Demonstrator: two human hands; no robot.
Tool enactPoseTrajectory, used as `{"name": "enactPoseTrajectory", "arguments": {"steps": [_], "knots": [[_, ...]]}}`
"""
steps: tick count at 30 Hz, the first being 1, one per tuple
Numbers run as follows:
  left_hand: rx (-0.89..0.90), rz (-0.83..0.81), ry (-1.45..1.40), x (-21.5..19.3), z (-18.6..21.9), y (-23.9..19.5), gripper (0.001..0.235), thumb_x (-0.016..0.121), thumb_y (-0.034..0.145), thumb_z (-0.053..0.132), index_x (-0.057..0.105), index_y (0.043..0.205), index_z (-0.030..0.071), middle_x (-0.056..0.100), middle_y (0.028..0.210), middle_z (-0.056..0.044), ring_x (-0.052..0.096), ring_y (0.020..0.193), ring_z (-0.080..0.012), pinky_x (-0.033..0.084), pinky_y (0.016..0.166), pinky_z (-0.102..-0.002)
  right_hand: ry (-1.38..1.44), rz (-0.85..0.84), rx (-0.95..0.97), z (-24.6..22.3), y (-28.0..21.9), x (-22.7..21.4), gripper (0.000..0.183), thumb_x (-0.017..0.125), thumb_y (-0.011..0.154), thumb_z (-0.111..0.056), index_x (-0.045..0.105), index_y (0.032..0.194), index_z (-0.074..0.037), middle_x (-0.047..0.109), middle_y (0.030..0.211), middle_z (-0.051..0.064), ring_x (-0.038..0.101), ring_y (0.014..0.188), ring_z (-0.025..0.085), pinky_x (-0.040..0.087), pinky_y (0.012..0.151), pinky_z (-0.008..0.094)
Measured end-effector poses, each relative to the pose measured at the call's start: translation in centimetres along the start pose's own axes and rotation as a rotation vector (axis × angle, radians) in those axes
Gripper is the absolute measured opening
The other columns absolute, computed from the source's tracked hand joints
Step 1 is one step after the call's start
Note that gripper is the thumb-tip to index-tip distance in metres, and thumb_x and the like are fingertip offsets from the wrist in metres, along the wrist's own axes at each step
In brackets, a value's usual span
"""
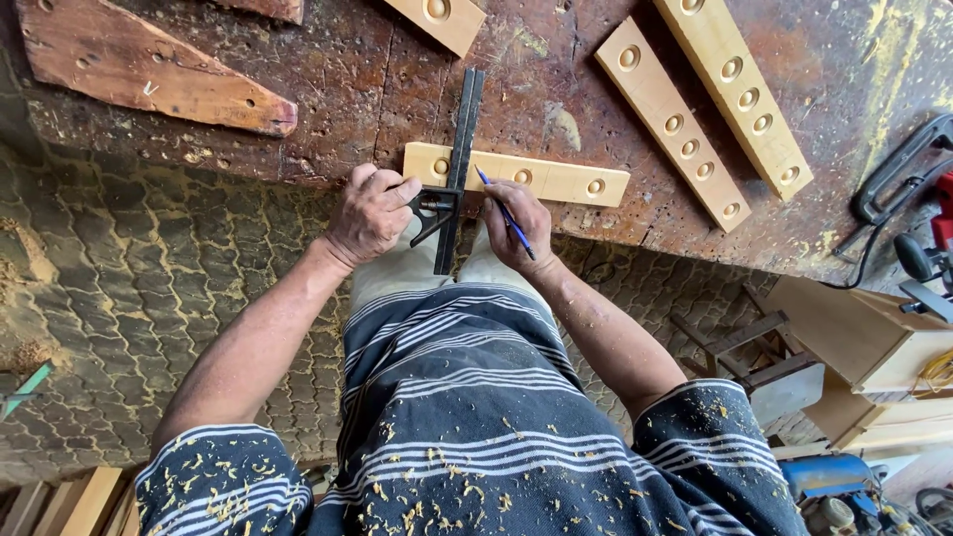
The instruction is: The person marks wooden slats with a pencil using a combination square, aligning the square across each slat and drawing lines. They move finished slats aside and stack them, then pull the next slat into position and continue marking.
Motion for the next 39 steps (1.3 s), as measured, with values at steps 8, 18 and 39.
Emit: {"name": "enactPoseTrajectory", "arguments": {"steps": [8,18,39], "knots": [[0.001,-0.017,0.009,-0.3,0.1,0.5,0.015,0.070,0.082,0.017,0.065,0.070,0.010,0.074,0.122,-0.005,0.062,0.106,-0.0210,0.044,0.097,-0.041,-0.004,-0.014,-0.035,-0.5,0.4,-0.1,0.021,0.068,0.093,0.005,0.065,0.114,0.000,0.071,0.112,0.019,0.073,0.101,0.033,0.059,0.089,0.037],[-0.019,-0.021,0.005,-0.2,0.1,0.5,0.014,0.071,0.082,0.016,0.065,0.070,0.011,0.074,0.121,-0.004,0.062,0.106,-0.0203,0.045,0.095,-0.041,-0.099,-0.018,-0.065,-1.9,1.3,-0.2,0.018,0.069,0.093,0.003,0.066,0.110,0.000,0.072,0.106,0.019,0.072,0.100,0.033,0.058,0.088,0.037],[-0.488,0.011,0.187,-3.1,6.1,-5.8,0.013,0.074,0.079,0.014,0.070,0.085,0.003,0.069,0.125,-0.013,0.060,0.106,-0.0339,0.050,0.093,-0.045,-0.493,-0.289,-0.156,7.1,1.2,-4.6,0.037,0.073,0.087,-0.020,0.061,0.120,-0.010,0.062,0.117,0.011,0.057,0.111,0.031,0.046,0.098,0.044]]}}
Point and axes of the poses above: each hand's wrist, its own y-axis towards the middle knuckle, its own x-axis out of the palm, z = x × y, the point moved 1 cm from there along y, towards the middle knuckle
